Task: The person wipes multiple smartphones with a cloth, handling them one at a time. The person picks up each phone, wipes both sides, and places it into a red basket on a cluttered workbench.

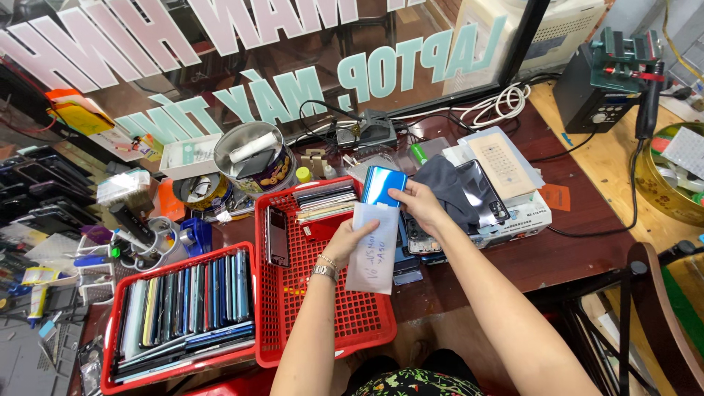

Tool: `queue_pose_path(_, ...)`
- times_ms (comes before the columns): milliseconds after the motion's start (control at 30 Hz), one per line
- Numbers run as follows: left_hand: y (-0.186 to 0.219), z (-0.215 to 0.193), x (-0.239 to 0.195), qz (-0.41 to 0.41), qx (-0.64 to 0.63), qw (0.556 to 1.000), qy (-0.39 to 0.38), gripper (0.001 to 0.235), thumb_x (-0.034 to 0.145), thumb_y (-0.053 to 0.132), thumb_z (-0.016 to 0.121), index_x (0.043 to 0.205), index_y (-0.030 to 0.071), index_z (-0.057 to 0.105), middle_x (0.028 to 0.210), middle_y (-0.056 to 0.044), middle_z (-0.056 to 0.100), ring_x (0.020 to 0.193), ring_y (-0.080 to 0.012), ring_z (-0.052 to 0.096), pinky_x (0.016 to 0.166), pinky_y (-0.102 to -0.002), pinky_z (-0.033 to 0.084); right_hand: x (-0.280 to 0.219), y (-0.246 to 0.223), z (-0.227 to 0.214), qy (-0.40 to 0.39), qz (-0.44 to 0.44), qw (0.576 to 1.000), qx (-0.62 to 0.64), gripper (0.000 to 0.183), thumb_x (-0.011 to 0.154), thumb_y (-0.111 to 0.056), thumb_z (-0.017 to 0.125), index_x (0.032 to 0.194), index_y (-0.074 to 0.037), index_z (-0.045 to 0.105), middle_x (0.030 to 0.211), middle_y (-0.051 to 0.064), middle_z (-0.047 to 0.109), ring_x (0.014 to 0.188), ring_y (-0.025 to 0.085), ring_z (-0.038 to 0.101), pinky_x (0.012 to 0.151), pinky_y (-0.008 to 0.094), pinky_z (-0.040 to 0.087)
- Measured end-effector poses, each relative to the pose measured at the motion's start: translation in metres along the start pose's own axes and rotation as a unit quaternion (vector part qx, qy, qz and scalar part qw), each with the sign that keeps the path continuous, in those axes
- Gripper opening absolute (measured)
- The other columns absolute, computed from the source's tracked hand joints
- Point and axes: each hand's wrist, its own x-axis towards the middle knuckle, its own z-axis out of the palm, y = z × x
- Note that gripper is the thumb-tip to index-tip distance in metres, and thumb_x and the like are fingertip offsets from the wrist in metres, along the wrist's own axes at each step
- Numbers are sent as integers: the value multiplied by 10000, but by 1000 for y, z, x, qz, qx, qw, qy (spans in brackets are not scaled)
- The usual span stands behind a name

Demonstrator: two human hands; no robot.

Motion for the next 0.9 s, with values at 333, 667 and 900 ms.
queue_pose_path(333, -26, -24, -5, -77, 40, 996, -30, 362, 902, 204, 755, 1187, -10, 688, 1048, -139, 774, 876, -193, 765, 810, -375, 629, 20, -42, -42, 90, -85, 972, 202, 181, 978, -117, 666, 1147, -52, 669, 1107, 67, 726, 1002, 202, 722, 902, 399, 599)
queue_pose_path(667, -11, -13, 11, 30, -177, 984, 17, 535, 943, 315, 707, 1360, -4, 600, 1313, -140, 683, 1185, -225, 654, 1006, -395, 529, -5, -36, 3, -44, 40, 997, 48, 313, 962, -79, 650, 1274, -58, 626, 1183, 68, 695, 1075, 188, 670, 952, 386, 553)
queue_pose_path(900, -7, -16, -3, 78, -214, 972, 53, 512, 912, 247, 732, 1356, 34, 591, 1328, -80, 677, 1204, -209, 650, 1033, -389, 518, 3, -28, -38, 35, 1, 969, 246, 276, 991, -124, 605, 1263, -84, 581, 1172, 64, 690, 1068, 199, 691, 956, 393, 572)
